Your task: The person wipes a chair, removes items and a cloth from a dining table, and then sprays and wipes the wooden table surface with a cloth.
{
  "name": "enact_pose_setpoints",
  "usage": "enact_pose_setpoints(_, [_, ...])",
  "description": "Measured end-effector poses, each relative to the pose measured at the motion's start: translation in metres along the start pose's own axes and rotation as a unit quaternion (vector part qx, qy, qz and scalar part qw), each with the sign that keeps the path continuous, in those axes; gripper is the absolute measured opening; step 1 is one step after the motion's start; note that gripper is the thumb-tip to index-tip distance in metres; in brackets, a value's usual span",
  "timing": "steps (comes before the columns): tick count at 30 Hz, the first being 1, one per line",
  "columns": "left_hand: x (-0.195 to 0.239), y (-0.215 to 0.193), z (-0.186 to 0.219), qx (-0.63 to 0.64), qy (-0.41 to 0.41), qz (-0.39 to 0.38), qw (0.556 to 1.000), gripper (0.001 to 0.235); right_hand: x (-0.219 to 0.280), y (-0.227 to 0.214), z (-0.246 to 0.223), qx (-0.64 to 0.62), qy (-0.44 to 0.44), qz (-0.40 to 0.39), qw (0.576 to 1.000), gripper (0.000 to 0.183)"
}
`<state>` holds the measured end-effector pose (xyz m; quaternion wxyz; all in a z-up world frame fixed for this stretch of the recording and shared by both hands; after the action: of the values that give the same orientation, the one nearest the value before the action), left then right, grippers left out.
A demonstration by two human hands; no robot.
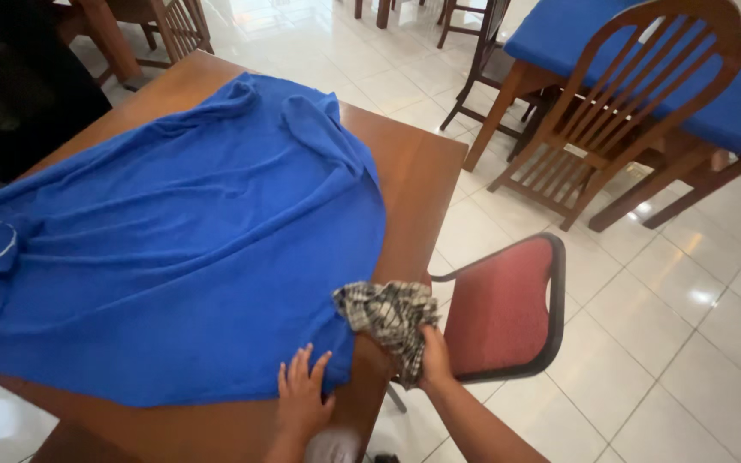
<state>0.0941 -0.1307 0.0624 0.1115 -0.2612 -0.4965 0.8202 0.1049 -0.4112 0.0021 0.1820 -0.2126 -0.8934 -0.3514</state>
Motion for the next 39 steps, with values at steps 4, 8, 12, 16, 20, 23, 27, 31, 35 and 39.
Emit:
enact_pose_setpoints(4, [0.012,0.039,-0.027,-0.019,-0.043,0.026,0.999,0.061,-0.045,0.005,-0.031,-0.074,0.046,0.004,0.996,0.039])
enact_pose_setpoints(8, [0.053,0.046,-0.073,-0.009,-0.089,0.115,0.989,0.057,-0.104,0.026,-0.078,-0.08,-0.014,-0.012,0.997,0.037])
enact_pose_setpoints(12, [0.098,0.022,-0.109,-0.019,-0.193,0.206,0.959,0.04,-0.163,0.074,-0.141,-0.071,-0.121,-0.041,0.989,0.037])
enact_pose_setpoints(16, [0.13,0.003,-0.11,-0.016,-0.186,0.222,0.957,0.038,-0.215,0.108,-0.175,0.065,-0.233,-0.025,0.97,0.048])
enact_pose_setpoints(20, [0.126,-0.016,-0.105,0.033,-0.228,0.217,0.949,0.044,-0.251,0.134,-0.129,0.22,-0.134,-0.112,0.96,0.063])
enact_pose_setpoints(23, [0.118,-0.03,-0.081,0.108,-0.25,0.242,0.931,0.052,-0.222,0.13,-0.095,0.431,-0.245,-0.1,0.862,0.068])
enact_pose_setpoints(27, [0.102,-0.052,-0.061,0.111,-0.215,0.237,0.941,0.04,-0.114,0.156,-0.028,0.524,-0.424,-0.226,0.703,0.081])
enact_pose_setpoints(31, [0.106,-0.045,-0.075,0.178,-0.237,0.162,0.941,0.047,-0.054,0.182,0.022,0.643,-0.269,-0.293,0.655,0.091])
enact_pose_setpoints(35, [0.144,-0.025,-0.095,0.326,-0.323,0.012,0.888,0.058,-0.038,0.197,0.04,0.695,-0.303,-0.301,0.579,0.091])
enact_pose_setpoints(39, [0.216,-0.057,-0.138,0.207,-0.361,0.065,0.907,0.066,-0.052,0.202,0.043,0.727,-0.316,-0.247,0.557,0.084])
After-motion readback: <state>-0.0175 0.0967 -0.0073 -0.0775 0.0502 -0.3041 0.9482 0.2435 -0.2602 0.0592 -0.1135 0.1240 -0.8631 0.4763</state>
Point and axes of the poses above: each hand's wrist, its own x-axis away from the middle knuckle, its own y-axis out of the palm, z = x × y, the point moved 8 cm from there along -x, towards the middle knuckle, and after that the axes turned 8 degrees about y, right-handed, at the moved point
